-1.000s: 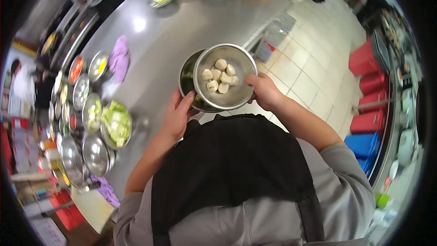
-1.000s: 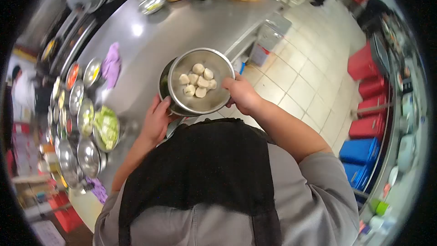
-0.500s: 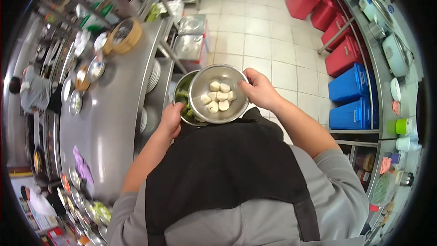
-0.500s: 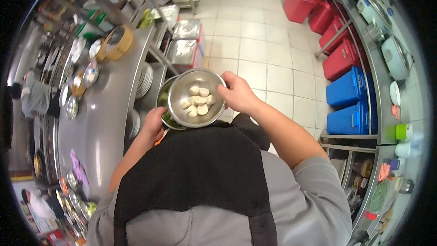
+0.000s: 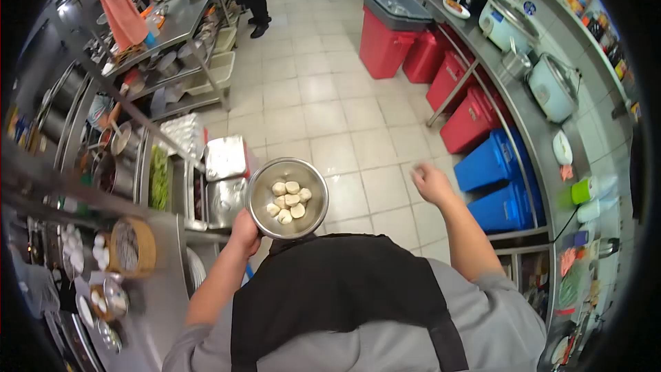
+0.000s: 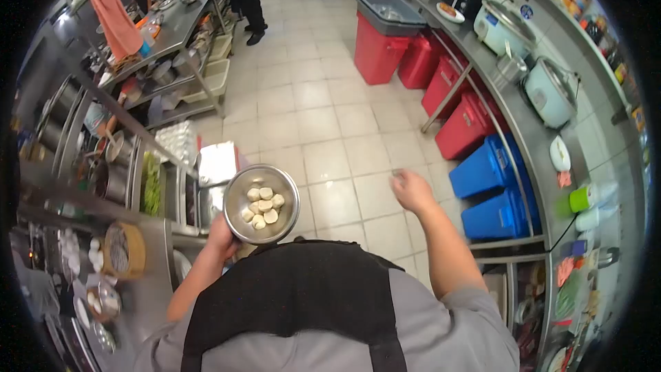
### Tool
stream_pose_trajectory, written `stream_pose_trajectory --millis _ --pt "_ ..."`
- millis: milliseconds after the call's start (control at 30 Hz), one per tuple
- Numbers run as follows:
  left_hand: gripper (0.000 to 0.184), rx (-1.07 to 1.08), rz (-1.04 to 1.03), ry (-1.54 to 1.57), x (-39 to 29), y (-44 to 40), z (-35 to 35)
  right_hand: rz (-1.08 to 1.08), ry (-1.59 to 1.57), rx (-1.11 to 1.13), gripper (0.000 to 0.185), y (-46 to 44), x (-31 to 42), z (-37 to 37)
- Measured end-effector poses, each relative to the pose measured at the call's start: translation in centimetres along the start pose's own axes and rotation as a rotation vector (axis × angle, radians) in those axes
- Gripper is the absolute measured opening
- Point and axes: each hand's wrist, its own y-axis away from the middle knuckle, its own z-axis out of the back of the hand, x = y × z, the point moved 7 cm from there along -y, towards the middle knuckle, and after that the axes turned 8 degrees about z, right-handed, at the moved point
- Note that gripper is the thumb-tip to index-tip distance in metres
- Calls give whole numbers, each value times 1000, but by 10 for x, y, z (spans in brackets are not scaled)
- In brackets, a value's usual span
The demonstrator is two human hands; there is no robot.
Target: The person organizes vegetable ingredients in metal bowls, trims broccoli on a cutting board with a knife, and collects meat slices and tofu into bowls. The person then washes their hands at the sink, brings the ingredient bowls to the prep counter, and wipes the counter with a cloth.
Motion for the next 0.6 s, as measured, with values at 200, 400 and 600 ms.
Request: stream_pose_trajectory --millis 200,400,600 --pt "41 -16 44 -19 -111 -107 -54 -586 209 536 33 53 -209 -80" --pt "43 63 48 95 -177 -239 -99 -622 -131 929 25 47 -209 -188" --pt "42 69 32 155 -250 -357 -142 -270 -94 1176 21 -153 -278 -233"
